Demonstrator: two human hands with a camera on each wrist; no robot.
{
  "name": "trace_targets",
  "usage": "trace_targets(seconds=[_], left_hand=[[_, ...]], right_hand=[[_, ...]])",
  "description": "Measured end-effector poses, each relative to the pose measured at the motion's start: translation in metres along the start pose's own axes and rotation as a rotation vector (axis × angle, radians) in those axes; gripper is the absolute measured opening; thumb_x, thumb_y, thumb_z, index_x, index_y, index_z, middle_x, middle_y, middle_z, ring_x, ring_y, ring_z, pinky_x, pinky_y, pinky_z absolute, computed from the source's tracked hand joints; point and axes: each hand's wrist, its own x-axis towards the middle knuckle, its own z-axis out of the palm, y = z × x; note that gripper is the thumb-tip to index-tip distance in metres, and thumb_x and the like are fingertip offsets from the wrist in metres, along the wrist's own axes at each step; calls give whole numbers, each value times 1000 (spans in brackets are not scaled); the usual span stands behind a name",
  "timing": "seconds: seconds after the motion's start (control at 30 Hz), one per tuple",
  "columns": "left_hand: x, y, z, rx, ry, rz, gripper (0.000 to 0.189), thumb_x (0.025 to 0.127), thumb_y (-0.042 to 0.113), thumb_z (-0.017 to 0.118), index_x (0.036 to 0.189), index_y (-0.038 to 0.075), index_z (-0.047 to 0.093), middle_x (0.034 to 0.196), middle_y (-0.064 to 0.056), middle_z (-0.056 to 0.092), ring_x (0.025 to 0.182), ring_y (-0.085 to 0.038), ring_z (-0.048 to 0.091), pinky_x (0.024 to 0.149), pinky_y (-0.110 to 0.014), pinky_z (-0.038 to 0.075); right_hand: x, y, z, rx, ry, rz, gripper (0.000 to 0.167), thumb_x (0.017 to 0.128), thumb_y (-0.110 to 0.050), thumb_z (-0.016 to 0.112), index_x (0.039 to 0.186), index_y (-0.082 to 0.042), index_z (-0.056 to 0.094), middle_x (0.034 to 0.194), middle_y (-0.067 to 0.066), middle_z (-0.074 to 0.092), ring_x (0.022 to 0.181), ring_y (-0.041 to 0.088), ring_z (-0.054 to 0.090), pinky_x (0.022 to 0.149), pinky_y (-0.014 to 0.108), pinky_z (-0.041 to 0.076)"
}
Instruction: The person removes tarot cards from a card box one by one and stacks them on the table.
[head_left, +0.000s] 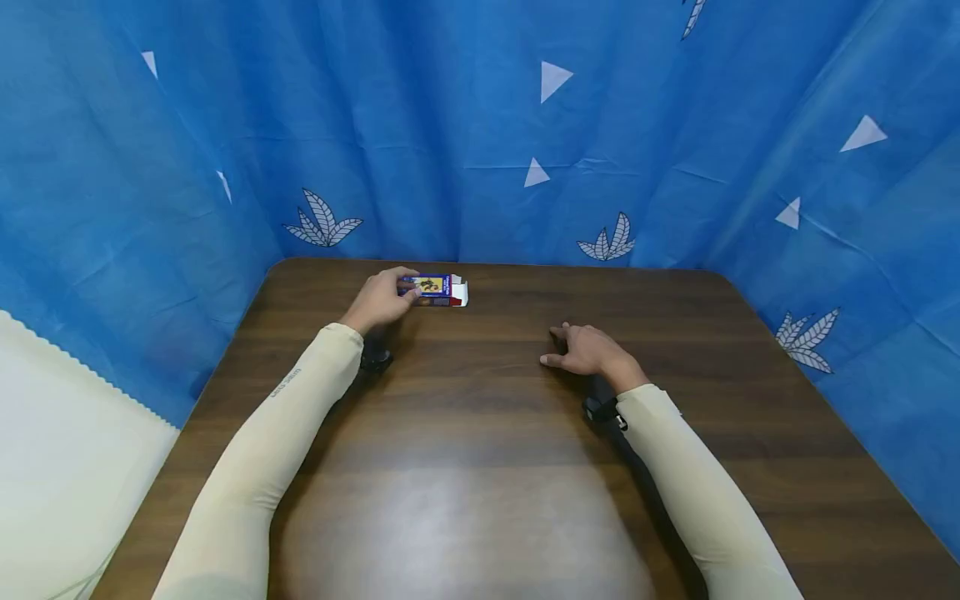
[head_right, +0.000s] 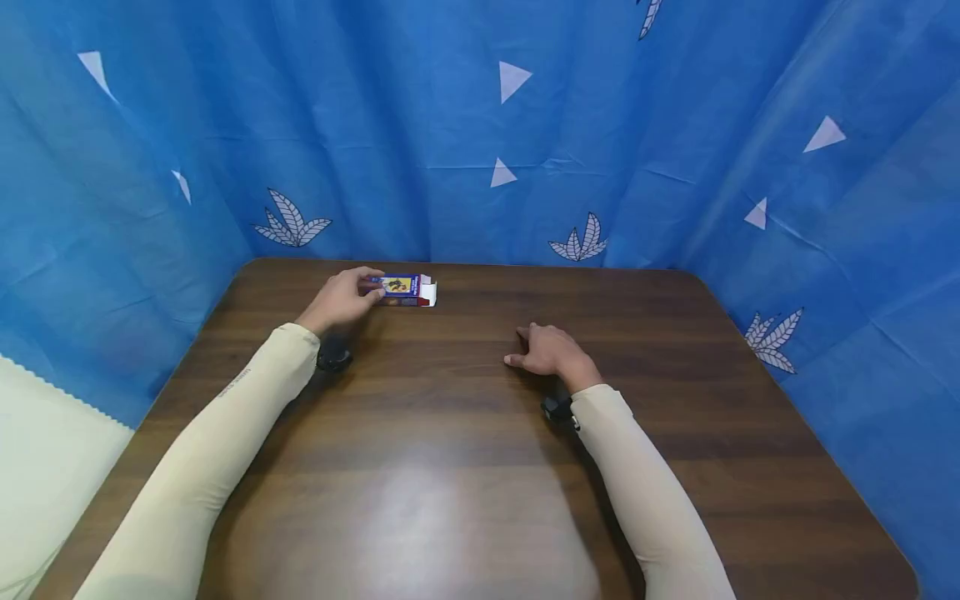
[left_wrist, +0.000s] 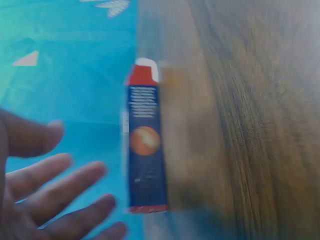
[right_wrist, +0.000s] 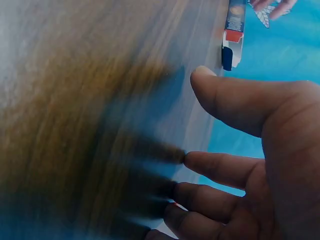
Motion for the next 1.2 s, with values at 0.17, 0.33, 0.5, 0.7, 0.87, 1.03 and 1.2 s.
trace_targets(seconds=[0.17, 0.33, 0.5, 0.7, 0.87, 1.03, 1.2], left_hand=[[14, -13, -3, 58, 34, -16, 50, 97, 22, 59, 143, 8, 47, 143, -18, 54, 133, -36, 49, 111, -54, 38], [32, -18, -8, 257, -152, 27, 82, 90, 31, 70, 155, 6, 26, 160, -28, 20, 149, -49, 7, 122, -60, 9], [42, -22, -5, 358, -299, 4, 95, 88, 34, 73, 157, 4, 15, 161, -30, 13, 148, -52, 3, 119, -67, 2], [38, -27, -3, 372, -245, 14, 83, 87, 27, 74, 153, 3, 30, 150, -25, 41, 140, -42, 36, 117, -63, 23], [26, -29, -6, 255, -230, 61, 76, 84, 28, 78, 146, 1, 42, 141, -25, 51, 131, -39, 46, 115, -54, 34], [13, -24, -18, 64, -229, 84, 72, 85, 27, 78, 146, 7, 45, 140, -21, 52, 123, -36, 51, 108, -53, 42], [3, -6, -39, -37, -201, 124, 71, 87, 27, 76, 148, 11, 44, 141, -19, 47, 123, -35, 46, 105, -54, 43]], right_hand=[[5, -13, 5, -31, -13, -15, 82, 93, -54, 59, 155, -9, 29, 159, 26, 24, 143, 43, 33, 116, 54, 32], [5, -18, 5, -31, 6, -6, 84, 93, -55, 59, 155, -9, 27, 159, 27, 23, 145, 43, 30, 117, 54, 30], [3, -15, 5, -20, -3, 20, 84, 92, -55, 60, 155, -10, 27, 159, 27, 22, 144, 44, 30, 116, 55, 30], [2, -13, 6, 0, -3, 25, 85, 92, -56, 60, 156, -11, 27, 160, 25, 21, 145, 45, 29, 117, 57, 29], [2, -12, 7, -2, -4, 31, 84, 92, -56, 60, 156, -12, 27, 160, 25, 20, 145, 45, 28, 117, 57, 29], [1, -8, 6, 10, 0, 45, 85, 92, -56, 60, 156, -12, 26, 161, 25, 20, 145, 45, 27, 117, 58, 28], [2, -4, 7, 24, 12, 59, 84, 92, -54, 61, 156, -12, 26, 161, 24, 19, 146, 45, 26, 117, 58, 28]])
